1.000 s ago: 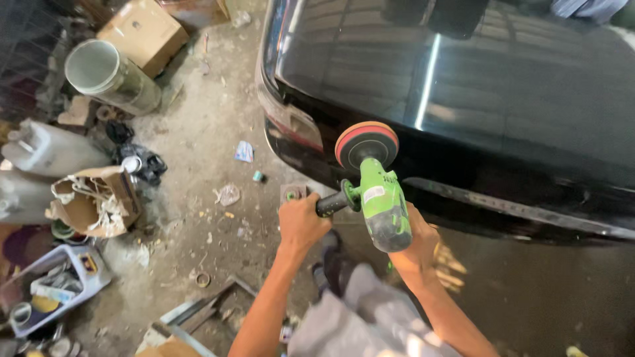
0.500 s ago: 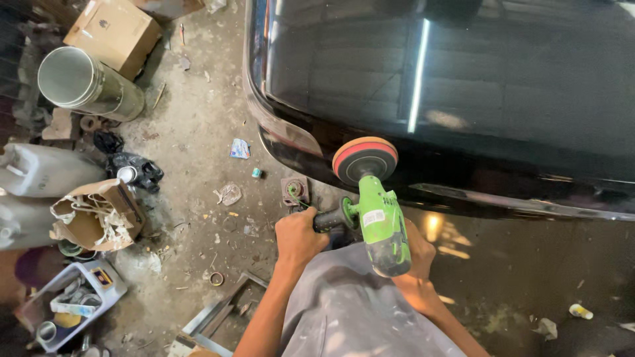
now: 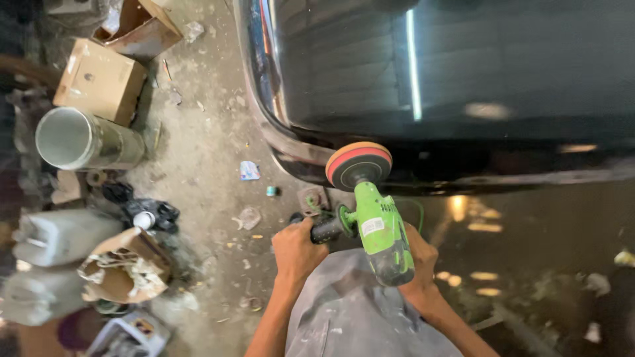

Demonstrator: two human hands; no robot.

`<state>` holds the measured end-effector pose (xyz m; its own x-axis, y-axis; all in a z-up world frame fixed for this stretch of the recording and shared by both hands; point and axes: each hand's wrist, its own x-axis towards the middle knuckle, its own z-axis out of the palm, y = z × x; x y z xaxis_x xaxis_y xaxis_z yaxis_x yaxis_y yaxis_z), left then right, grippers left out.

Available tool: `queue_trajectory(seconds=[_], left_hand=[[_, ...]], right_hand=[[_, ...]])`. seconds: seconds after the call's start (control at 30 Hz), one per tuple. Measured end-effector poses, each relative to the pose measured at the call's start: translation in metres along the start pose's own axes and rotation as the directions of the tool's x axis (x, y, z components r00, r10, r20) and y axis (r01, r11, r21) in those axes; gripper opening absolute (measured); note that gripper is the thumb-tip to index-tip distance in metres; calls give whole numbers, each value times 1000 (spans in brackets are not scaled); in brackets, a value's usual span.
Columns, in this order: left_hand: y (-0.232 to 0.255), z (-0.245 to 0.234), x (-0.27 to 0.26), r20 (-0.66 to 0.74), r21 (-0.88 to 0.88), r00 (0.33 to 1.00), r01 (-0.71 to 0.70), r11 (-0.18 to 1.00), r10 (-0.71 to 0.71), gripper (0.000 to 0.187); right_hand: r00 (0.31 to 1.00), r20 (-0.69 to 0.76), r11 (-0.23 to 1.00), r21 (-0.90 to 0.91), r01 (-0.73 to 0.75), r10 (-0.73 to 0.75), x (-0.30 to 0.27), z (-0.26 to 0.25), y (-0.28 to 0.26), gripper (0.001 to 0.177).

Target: The person polishes the rear panel of a black car using a power polisher, moving the rotating pad across the metal and chrome surfaces.

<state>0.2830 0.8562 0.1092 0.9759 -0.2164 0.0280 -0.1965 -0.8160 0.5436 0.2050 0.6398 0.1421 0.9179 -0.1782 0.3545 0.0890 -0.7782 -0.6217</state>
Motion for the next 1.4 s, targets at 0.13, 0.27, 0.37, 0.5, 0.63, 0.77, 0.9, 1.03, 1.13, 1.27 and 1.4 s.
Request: queue_trajectory(seconds=[0.13,0.27,0.37,0.5,0.63,0.77,0.9,1.03,1.13,1.27,1.4], left_hand=[[-33,-19,16,48,14,999,-15,1000,14,20],[-43,-22,25,95,-24,994,-55,998,57,22],[-41,-18,24,84,-89,994,-69,994,76,24],[-35,-4,14,142,-40,989,-28,999,33,22],[-30,-3,11,126,-22,992,-10,1000,13,21],[-13,-6,15,68,-81,994,-77,994,83,22],[6,-1,21,137,-44,988,-67,997,73,30],[-18,-12,14,38,-31,998,-55,998,56,19],[-46,-28,15,22,12,999,35,999,-35,19],[-73,-47,17,3,28,992,125,992,-125,22],[-66,-42,16,-47,60,996,84,995,-81,23]], right_hand=[[999,-28,999,-41,-25,24,10,26,-34,38],[998,-53,999,-25,-42,40,12,30,-42,38],[999,-30,996,-80,-43,41,10,28,-38,37],[996,-32,997,9,-77,77,-1,21,-27,39],[998,-17,998,-21,-53,52,-4,20,-20,40],[994,-19,994,-14,-112,112,-9,9,-14,38],[975,-47,976,23,-217,217,-10,-6,-14,28],[995,-56,996,41,-78,81,4,11,-27,41],[999,-31,999,14,-34,35,18,35,-45,42],[992,61,993,30,-114,113,29,58,-61,39],[996,40,996,16,-83,82,29,51,-58,39]])
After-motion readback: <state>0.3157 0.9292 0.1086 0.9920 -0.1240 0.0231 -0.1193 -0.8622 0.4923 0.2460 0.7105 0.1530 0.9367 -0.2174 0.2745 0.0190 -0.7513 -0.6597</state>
